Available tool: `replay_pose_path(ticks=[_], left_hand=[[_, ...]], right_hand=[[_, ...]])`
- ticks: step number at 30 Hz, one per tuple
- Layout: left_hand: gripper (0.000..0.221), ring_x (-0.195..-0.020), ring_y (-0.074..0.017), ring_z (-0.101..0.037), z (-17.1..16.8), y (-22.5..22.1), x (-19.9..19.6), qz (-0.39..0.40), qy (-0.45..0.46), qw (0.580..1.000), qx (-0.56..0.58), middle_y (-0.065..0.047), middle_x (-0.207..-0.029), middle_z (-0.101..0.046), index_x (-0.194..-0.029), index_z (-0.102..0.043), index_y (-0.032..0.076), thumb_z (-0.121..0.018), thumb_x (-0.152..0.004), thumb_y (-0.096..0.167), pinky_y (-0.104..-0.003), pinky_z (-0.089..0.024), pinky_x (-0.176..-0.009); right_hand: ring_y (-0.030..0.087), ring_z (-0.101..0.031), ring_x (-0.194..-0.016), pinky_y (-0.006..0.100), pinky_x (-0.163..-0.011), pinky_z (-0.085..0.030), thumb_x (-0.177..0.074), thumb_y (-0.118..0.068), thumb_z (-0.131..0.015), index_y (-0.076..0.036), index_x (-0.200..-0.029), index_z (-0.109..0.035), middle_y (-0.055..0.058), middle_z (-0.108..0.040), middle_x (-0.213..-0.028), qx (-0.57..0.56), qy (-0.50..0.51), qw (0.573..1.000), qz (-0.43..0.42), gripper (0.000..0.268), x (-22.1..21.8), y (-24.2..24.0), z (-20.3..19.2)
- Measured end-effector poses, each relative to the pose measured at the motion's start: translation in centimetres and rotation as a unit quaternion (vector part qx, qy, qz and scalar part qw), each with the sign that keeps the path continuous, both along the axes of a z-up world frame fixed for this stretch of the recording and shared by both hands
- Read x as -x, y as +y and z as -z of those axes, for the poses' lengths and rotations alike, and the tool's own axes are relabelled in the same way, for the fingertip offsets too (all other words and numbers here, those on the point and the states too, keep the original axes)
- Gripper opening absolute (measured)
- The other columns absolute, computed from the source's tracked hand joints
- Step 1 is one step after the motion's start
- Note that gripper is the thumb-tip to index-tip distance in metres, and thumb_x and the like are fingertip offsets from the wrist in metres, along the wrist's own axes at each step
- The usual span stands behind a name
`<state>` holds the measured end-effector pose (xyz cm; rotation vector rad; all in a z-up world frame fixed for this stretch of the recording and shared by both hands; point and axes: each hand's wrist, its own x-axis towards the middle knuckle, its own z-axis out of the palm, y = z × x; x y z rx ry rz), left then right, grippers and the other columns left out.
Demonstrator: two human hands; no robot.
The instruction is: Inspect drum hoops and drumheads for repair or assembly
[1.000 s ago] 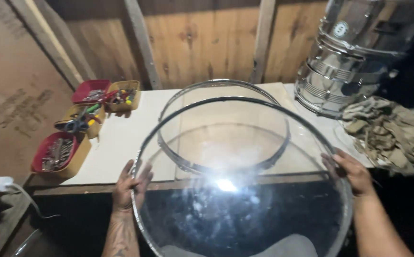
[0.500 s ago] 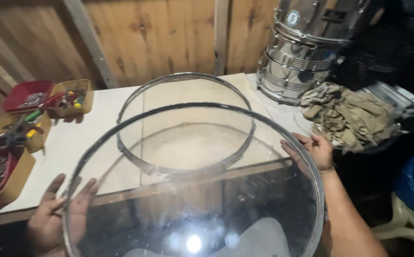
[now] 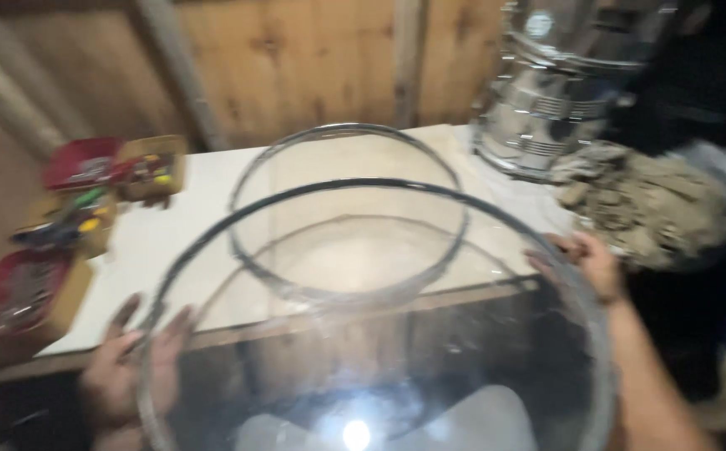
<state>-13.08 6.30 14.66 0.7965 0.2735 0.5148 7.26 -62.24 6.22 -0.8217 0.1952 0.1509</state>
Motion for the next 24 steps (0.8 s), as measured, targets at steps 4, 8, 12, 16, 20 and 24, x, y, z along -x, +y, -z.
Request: replay_pose_path(ticks=[4,8,12,16,20,24], left_hand=[[0.047,-0.115,-0.0588,-0.059,-0.4,-0.6,0.1,0.025,-0.027,0.998,0.051,-0.026,-0.114,-0.062,-0.137,-0.057,0.007,-0.04,-0.093,0.009,-0.069,-0.045,-0.108],[0.044,-0.112,-0.0583,-0.062,-1.4,-1.4,0.1,0.019,0.004,0.997,0.073,-0.024,-0.111,-0.064,-0.134,-0.059,0.009,-0.04,-0.096,0.021,-0.064,-0.05,-0.101],[0.043,-0.116,-0.0566,-0.061,-2.1,-1.4,0.5,0.031,-0.012,0.996,0.084,-0.024,-0.113,-0.063,-0.132,-0.059,0.009,-0.042,-0.097,0.028,-0.064,-0.05,-0.097],[0.041,-0.115,-0.0548,-0.062,-2.2,-1.5,0.3,0.016,0.02,0.995,0.095,-0.024,-0.116,-0.06,-0.129,-0.059,0.013,-0.045,-0.094,0.03,-0.06,-0.051,-0.098],[0.027,-0.077,-0.0359,-0.071,-0.3,-0.7,-1.8,-0.081,0.147,0.983,0.076,-0.023,-0.097,-0.07,-0.115,-0.053,0.006,-0.055,-0.092,0.022,-0.042,-0.062,-0.068],[0.028,-0.05,-0.0275,-0.068,3.2,-0.4,-2.7,-0.087,0.24,0.967,0.013,-0.017,-0.076,-0.075,-0.089,-0.068,-0.001,-0.056,-0.091,0.024,-0.033,-0.046,-0.036]], right_hand=[[0.055,-0.052,-0.132,0.06,-0.117,-0.038,-0.116,-0.042,-0.037,0.011,-0.134,-0.052,0.029,-0.059,-0.14,-0.009,-0.058,0.997,-0.044,0.058,0.8,-0.9,-1.4],[0.046,-0.038,-0.148,0.051,-0.13,-0.029,-0.114,-0.05,-0.016,0.009,-0.147,-0.029,0.039,-0.036,-0.15,0.178,-0.054,0.98,-0.068,0.069,2.1,-0.3,-5.0],[0.048,-0.038,-0.147,0.046,-0.131,-0.028,-0.11,-0.044,-0.011,0.001,-0.153,-0.028,0.041,-0.035,-0.15,0.278,0.015,0.96,0.004,0.064,5.6,5.1,-10.3],[0.062,-0.046,-0.136,0.057,-0.12,-0.04,-0.12,-0.022,-0.03,0.02,-0.149,-0.04,0.054,-0.041,-0.139,0.014,-0.168,0.985,-0.036,0.052,4.6,3.9,-8.5],[0.046,-0.04,-0.142,0.047,-0.126,-0.031,-0.111,-0.007,-0.017,0.012,-0.146,-0.025,0.045,-0.037,-0.143,0.285,-0.05,0.957,0.016,0.041,7.3,7.5,-11.3],[0.022,-0.075,-0.096,0.029,-0.088,-0.06,-0.084,-0.009,-0.08,0.004,-0.097,-0.077,0.017,-0.074,-0.129,0.705,-0.34,0.619,0.067,0.018,7.3,5.3,-7.7]])
